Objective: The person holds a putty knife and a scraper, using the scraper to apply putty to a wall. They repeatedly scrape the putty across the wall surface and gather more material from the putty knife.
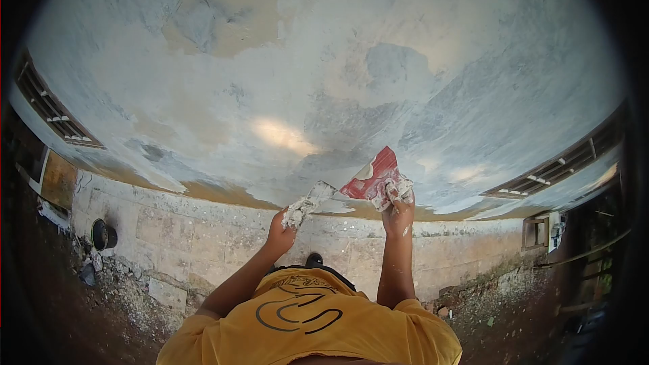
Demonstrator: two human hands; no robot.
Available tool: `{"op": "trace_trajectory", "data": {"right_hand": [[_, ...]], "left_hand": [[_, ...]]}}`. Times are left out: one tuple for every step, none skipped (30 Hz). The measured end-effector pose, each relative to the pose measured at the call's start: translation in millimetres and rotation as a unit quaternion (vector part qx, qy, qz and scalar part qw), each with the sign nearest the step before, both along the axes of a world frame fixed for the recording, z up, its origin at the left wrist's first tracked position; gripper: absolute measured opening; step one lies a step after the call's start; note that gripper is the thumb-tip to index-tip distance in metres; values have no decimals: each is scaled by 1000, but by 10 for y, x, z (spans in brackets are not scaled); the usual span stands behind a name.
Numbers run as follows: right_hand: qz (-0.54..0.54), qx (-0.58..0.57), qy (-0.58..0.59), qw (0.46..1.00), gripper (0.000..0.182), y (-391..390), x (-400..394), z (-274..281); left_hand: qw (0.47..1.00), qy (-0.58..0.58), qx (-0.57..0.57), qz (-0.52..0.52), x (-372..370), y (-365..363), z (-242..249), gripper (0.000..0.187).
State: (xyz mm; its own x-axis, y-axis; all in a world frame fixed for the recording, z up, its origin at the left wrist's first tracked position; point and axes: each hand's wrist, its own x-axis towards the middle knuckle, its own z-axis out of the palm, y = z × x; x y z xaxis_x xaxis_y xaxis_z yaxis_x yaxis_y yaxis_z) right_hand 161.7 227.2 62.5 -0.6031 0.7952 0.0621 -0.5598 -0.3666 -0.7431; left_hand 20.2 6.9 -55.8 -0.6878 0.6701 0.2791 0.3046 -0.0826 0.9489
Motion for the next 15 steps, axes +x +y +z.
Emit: {"op": "trace_trajectory", "data": {"right_hand": [[-33, 62, 8, 998, 37, 16, -20, -10], [-32, 62, 7, 998, 37, 38, -30, -33], [-38, 94, -14, 995, 37, 63, -40, -71], [-43, 125, -36, 991, 37, 82, -53, -110], [-40, 125, -37, 991, 37, 69, -75, -153], [-57, 142, -47, 987, 35, 34, -93, -202], [-73, 160, -56, 983, 33, 2, -103, -244], [-55, 176, -50, 982, 32, -29, -113, -245], [-52, 177, -50, 982, 32, -61, -120, -245], [-62, 226, -86, 968, 29, -96, -122, -242], [-72, 274, -122, 951, 27, -141, -126, -237], [-94, 279, -131, 947, 23, -215, -140, -215], [-92, 280, -131, 947, 23, -218, -121, -325], [-136, 363, -168, 907, 22, -202, -108, -504], [-178, 442, -203, 856, 21, -217, -122, -528]], "left_hand": [[983, -172, 34, -59, 40, 1, 124, 46], [983, -173, 35, -59, 74, -3, 133, 46], [970, -238, 2, -50, 119, -26, 126, 45], [952, -303, -30, -39, 149, -39, 117, 44], [951, -304, -30, -36, 151, -38, 101, 44], [956, -285, -16, -64, 149, -27, 76, 45], [960, -264, -2, -92, 149, -17, 58, 46], [960, -265, -1, -89, 159, 9, 91, 46], [951, -295, 23, -86, 170, 46, 124, 45], [941, -326, 48, -83, 175, 76, 159, 44], [940, -326, 49, -81, 177, 85, 244, 44], [930, -351, 57, -90, 176, 83, 356, 41], [919, -375, 66, -99, 166, 83, 415, 39], [919, -375, 67, -98, 144, 84, 420, 39], [920, -371, 65, -111, 123, 80, 423, 39]]}}
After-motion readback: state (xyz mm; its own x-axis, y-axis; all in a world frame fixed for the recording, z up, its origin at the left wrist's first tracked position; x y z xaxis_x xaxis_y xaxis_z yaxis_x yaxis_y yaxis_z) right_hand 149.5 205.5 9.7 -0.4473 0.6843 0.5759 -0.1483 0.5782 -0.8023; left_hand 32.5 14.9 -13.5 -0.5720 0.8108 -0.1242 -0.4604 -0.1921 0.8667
